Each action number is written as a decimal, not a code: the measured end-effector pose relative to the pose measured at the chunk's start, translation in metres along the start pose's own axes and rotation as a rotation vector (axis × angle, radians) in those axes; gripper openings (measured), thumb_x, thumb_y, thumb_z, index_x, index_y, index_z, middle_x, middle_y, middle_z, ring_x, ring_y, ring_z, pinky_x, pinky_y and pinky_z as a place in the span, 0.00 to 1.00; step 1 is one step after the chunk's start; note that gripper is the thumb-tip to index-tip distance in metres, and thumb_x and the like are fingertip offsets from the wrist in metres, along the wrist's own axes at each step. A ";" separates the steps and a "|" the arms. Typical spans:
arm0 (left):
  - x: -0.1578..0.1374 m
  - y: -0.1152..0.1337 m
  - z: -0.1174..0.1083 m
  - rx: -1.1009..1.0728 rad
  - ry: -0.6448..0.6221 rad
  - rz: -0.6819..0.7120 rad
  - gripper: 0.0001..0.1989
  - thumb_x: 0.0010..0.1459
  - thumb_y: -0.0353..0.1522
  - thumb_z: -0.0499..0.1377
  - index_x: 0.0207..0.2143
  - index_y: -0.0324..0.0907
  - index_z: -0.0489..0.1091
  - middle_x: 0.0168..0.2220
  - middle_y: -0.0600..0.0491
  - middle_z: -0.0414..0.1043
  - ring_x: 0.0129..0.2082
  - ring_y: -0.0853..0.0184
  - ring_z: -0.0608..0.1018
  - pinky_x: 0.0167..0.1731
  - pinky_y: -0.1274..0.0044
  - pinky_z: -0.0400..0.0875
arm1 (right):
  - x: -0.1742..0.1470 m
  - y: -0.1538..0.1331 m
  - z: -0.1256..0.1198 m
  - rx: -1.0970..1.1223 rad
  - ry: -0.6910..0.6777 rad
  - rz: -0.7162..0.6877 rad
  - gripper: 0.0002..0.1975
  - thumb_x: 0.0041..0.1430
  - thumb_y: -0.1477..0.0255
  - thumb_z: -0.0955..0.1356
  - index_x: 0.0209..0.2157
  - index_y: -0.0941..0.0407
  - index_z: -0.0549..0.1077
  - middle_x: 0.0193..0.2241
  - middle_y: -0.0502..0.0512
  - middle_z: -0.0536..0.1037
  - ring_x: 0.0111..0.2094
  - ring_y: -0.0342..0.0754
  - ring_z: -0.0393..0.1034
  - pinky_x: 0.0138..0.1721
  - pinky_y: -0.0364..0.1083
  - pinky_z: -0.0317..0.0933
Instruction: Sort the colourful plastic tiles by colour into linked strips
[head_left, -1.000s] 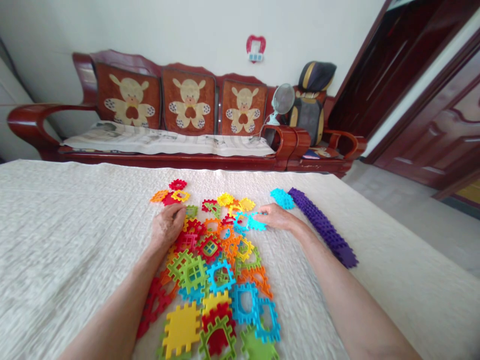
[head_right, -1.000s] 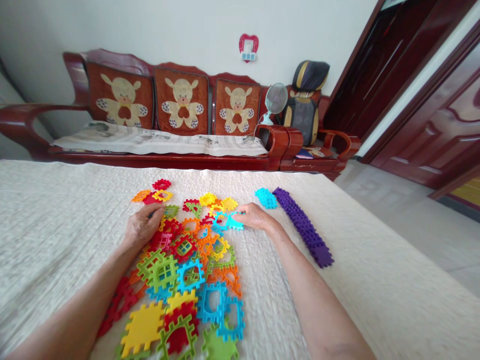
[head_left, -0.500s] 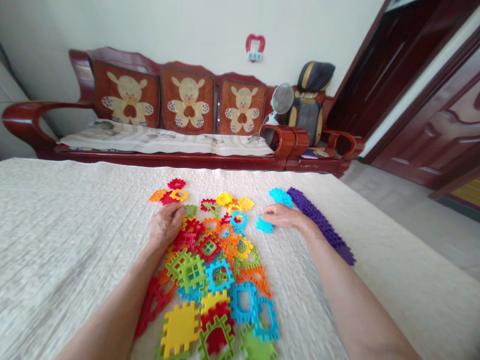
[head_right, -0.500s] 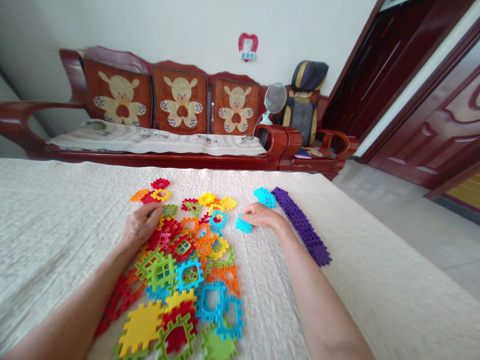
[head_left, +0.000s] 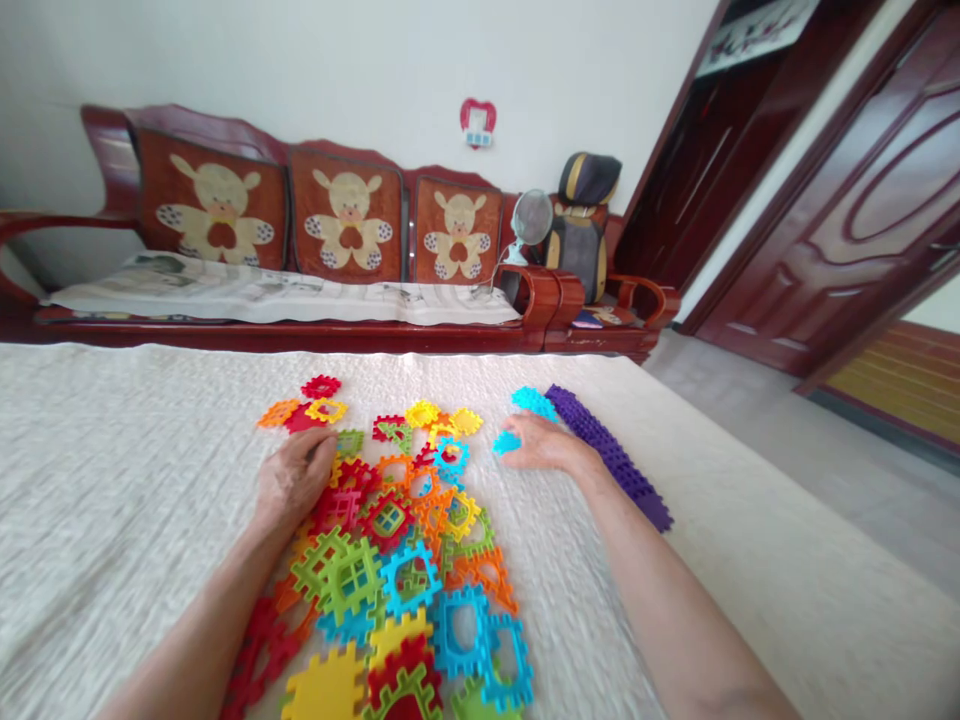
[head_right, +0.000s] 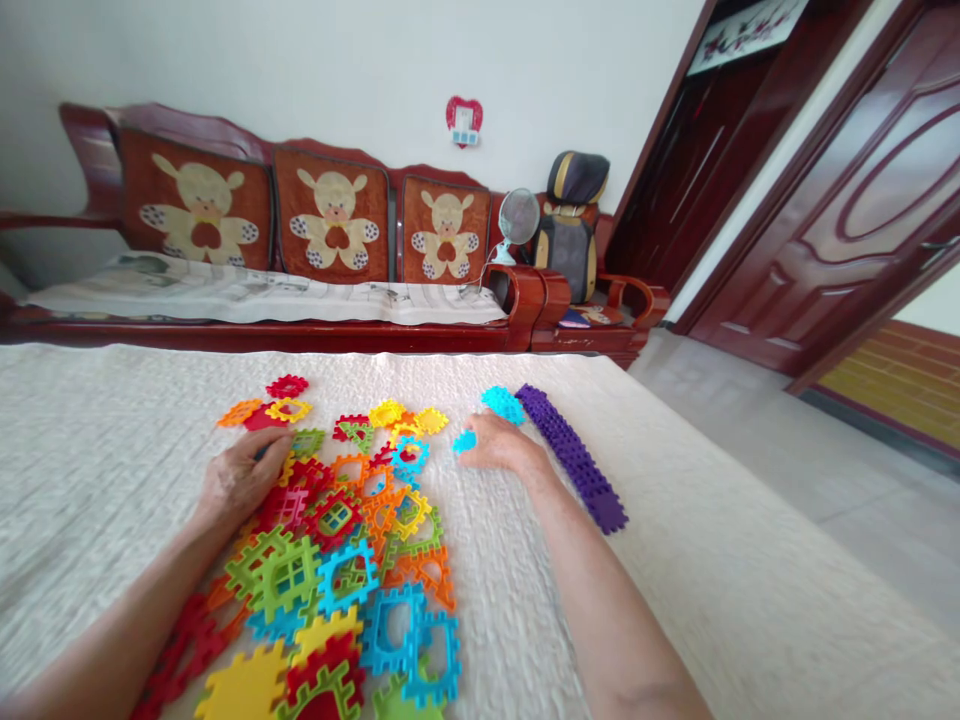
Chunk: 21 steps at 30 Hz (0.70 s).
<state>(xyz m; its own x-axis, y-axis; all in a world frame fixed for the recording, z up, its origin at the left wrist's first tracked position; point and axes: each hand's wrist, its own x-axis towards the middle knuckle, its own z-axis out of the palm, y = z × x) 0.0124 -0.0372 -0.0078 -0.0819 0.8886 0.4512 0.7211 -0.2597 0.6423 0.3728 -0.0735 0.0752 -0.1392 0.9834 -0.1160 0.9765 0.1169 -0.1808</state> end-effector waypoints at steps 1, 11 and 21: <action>0.000 -0.001 0.000 -0.002 -0.003 0.001 0.17 0.55 0.43 0.52 0.35 0.46 0.76 0.41 0.53 0.79 0.42 0.61 0.78 0.47 0.74 0.71 | 0.000 0.005 -0.005 0.003 0.063 0.066 0.21 0.48 0.66 0.70 0.45 0.59 0.73 0.44 0.63 0.74 0.46 0.55 0.69 0.45 0.46 0.62; 0.001 -0.002 0.001 0.000 0.006 0.009 0.16 0.55 0.43 0.52 0.34 0.46 0.76 0.41 0.52 0.79 0.42 0.60 0.79 0.46 0.72 0.72 | 0.011 0.046 0.002 -0.124 0.377 0.483 0.24 0.55 0.62 0.66 0.50 0.60 0.69 0.48 0.70 0.69 0.52 0.65 0.63 0.51 0.60 0.57; 0.000 -0.004 0.002 -0.003 -0.028 0.002 0.17 0.56 0.43 0.51 0.37 0.44 0.75 0.43 0.52 0.78 0.45 0.57 0.78 0.49 0.67 0.71 | 0.011 0.048 0.010 -0.138 0.362 0.475 0.22 0.56 0.62 0.65 0.46 0.64 0.70 0.48 0.75 0.69 0.51 0.68 0.62 0.50 0.62 0.53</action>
<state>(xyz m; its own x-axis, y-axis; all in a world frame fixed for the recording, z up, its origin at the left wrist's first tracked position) 0.0112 -0.0353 -0.0111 -0.0611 0.8981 0.4356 0.7191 -0.2630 0.6432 0.4165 -0.0583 0.0549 0.3574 0.9143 0.1907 0.9339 -0.3526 -0.0598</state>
